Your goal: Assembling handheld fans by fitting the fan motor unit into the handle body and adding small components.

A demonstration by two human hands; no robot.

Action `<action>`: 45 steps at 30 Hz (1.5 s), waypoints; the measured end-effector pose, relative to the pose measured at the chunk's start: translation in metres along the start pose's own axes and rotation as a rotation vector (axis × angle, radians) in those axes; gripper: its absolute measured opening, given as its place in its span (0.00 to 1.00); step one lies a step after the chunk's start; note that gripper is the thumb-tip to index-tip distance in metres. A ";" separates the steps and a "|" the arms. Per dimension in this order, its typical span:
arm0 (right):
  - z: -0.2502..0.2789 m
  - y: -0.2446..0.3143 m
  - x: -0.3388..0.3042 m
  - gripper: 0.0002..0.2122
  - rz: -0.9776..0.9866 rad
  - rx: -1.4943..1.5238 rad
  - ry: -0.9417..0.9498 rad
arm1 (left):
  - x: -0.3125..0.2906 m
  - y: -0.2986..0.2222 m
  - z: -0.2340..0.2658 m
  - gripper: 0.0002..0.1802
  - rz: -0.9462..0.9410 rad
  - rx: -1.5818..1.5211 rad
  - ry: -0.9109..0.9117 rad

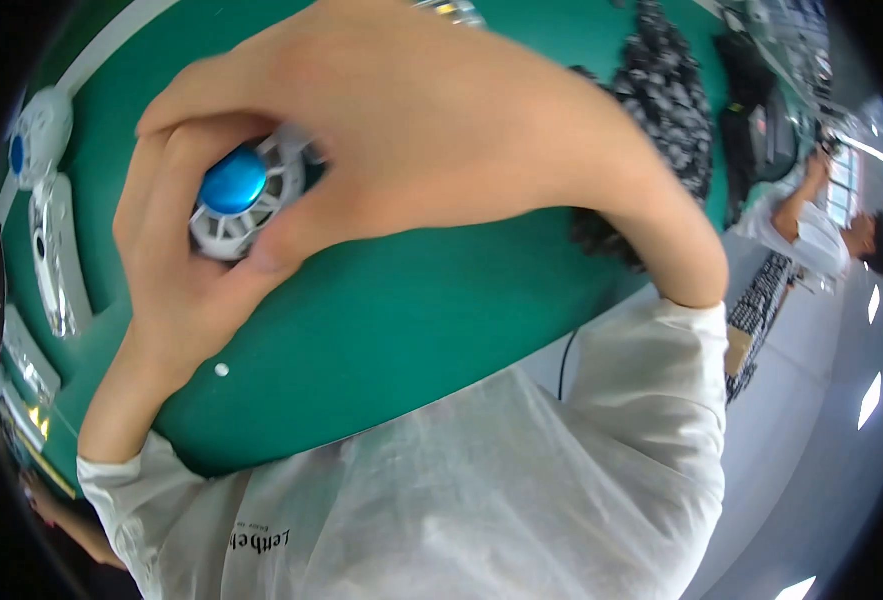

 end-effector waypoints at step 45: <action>-0.009 0.007 -0.017 0.22 0.109 -0.280 -0.096 | -0.010 0.006 -0.010 0.35 -0.011 0.137 0.018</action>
Point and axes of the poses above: each hand's wrist, its own x-axis towards the middle knuckle, its own z-axis out of the back of the hand, y = z × x, the point moved 8 cm from there along x, towards the middle knuckle, and after that the axes turned 14 degrees about z, right-handed, at the moved point
